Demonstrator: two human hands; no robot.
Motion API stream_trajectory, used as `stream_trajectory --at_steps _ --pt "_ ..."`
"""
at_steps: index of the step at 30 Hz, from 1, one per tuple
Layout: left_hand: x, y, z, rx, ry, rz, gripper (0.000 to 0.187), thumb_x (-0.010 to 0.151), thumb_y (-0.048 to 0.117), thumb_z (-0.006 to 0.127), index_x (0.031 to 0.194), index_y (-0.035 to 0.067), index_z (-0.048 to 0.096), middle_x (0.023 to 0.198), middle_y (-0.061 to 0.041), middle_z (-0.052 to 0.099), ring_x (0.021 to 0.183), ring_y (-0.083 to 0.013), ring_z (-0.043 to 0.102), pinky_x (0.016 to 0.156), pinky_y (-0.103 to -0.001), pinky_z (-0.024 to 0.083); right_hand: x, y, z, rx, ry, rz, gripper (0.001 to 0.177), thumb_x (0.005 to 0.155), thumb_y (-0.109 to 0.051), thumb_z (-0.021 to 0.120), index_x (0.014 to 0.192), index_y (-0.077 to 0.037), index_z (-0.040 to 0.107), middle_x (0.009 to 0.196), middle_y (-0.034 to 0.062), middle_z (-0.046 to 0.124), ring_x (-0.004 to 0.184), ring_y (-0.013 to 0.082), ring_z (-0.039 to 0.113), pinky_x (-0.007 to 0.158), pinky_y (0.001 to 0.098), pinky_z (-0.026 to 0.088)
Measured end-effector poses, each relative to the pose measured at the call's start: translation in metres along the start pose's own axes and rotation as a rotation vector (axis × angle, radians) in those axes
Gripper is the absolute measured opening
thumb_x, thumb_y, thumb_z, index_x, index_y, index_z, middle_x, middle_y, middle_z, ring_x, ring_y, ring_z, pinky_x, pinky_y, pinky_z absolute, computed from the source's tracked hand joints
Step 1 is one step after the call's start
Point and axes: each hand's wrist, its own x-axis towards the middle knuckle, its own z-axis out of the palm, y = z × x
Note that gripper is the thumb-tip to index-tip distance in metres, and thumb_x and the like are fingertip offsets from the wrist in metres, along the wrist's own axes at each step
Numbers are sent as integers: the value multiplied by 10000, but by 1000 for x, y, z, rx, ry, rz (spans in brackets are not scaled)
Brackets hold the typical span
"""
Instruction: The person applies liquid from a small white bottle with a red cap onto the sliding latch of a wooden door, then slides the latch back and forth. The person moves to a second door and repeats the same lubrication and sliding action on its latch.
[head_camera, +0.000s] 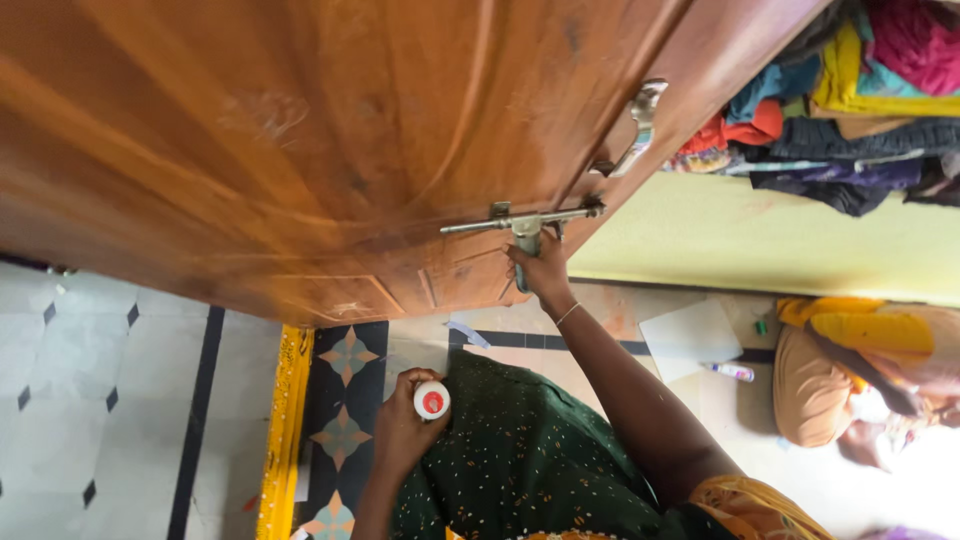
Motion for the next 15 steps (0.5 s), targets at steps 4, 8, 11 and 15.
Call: stream_trajectory --at_steps 4,8,11,15 --pt "22 2 4 24 -16 48 487 703 116 844 1088 147 548 1077 -39 778 964 -268 771 768 -359 608 -6 -7 3 -24 55 13 184 855 -32 724 968 11 586 693 83 654 534 153 641 481 315 543" --pt "49 20 6 53 -63 153 483 633 94 867 1043 136 615 1046 -52 765 934 -268 769 758 -356 603 -9 -12 -15 -112 146 19 170 840 -43 696 969 10 600 687 83 649 552 151 649 487 315 554" --pt "66 43 8 40 7 281 445 612 74 854 1006 109 650 1038 -65 747 927 -267 761 759 -349 600 -7 -15 -28 -159 138 52 171 830 -46 686 933 45 585 662 108 648 503 187 651 464 332 533" --pt "88 72 17 -18 148 462 356 716 67 829 1001 81 615 1091 -100 707 982 -274 734 807 -347 589 -11 -15 -32 -321 178 -145 211 818 -47 708 989 24 609 662 94 675 531 163 692 496 310 555"
